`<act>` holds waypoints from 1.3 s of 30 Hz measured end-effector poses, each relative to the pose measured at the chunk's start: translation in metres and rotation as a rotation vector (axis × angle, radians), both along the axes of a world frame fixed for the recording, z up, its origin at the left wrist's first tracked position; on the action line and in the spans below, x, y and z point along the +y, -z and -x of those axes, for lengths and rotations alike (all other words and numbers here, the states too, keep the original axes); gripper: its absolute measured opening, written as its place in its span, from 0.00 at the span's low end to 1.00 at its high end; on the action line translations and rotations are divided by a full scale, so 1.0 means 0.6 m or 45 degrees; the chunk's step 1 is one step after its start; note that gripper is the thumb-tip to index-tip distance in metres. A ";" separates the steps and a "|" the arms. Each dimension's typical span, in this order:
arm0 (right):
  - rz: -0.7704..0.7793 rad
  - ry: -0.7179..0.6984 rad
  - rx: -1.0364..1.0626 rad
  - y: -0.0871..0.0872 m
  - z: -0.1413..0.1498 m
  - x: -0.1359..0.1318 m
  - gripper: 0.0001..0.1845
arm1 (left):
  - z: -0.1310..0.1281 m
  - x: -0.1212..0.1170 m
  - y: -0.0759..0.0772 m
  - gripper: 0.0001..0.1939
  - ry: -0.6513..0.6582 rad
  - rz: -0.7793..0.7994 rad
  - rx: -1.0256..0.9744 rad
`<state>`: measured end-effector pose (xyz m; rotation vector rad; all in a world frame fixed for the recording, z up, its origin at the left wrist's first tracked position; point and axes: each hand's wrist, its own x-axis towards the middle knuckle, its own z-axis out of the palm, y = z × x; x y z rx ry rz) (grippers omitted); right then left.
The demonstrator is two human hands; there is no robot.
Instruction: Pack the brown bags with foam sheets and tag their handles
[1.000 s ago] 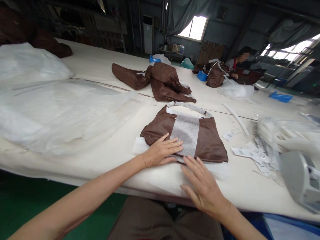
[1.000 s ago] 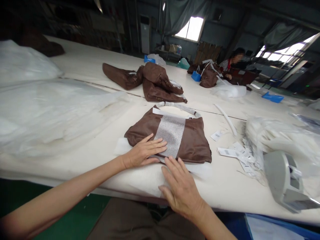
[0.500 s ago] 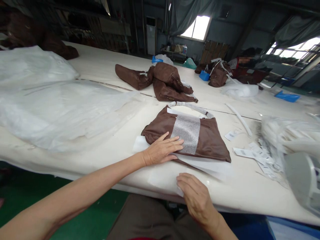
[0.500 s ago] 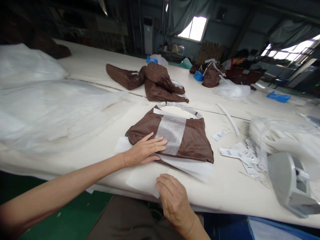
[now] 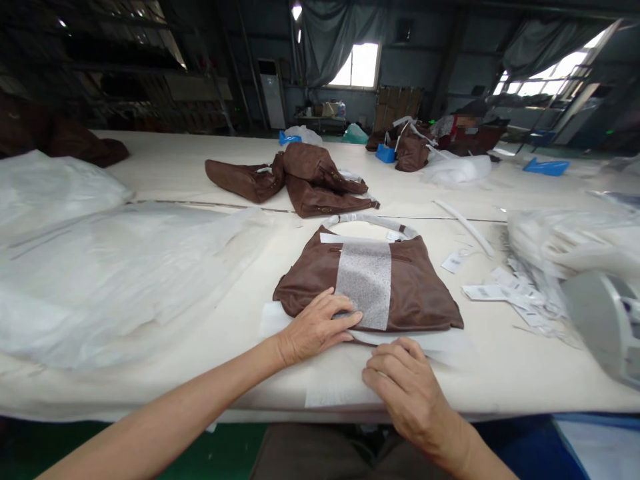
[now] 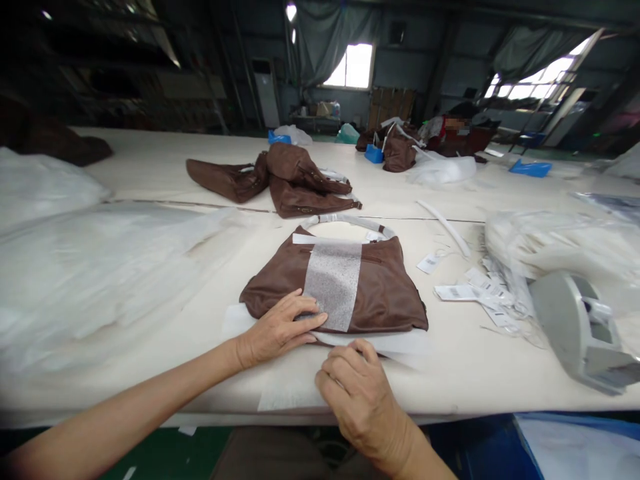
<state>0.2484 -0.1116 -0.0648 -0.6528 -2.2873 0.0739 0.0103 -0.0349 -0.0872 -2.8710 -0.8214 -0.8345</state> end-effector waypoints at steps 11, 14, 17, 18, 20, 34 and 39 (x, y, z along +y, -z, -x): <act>0.435 0.403 -0.005 -0.024 0.003 0.073 0.09 | 0.044 0.015 -0.097 0.47 0.331 0.711 0.423; 0.526 0.489 -0.056 -0.030 0.009 0.077 0.11 | 0.041 0.018 -0.092 0.41 0.266 0.744 0.355; 0.596 0.569 -0.040 -0.030 0.014 0.083 0.11 | 0.028 0.020 -0.074 0.14 0.141 0.711 0.122; 0.611 0.602 -0.036 -0.028 0.015 0.085 0.11 | 0.022 0.021 -0.068 0.11 0.094 0.701 0.039; 0.624 0.673 -0.048 -0.023 0.016 0.089 0.12 | 0.010 0.020 -0.059 0.08 -0.001 0.704 -0.100; 0.343 0.986 -0.103 0.015 0.030 0.106 0.21 | -0.034 0.006 -0.039 0.15 -0.596 0.671 -0.458; 0.365 0.992 -0.002 0.023 0.031 0.111 0.20 | -0.042 0.010 -0.032 0.18 -0.750 0.627 -0.456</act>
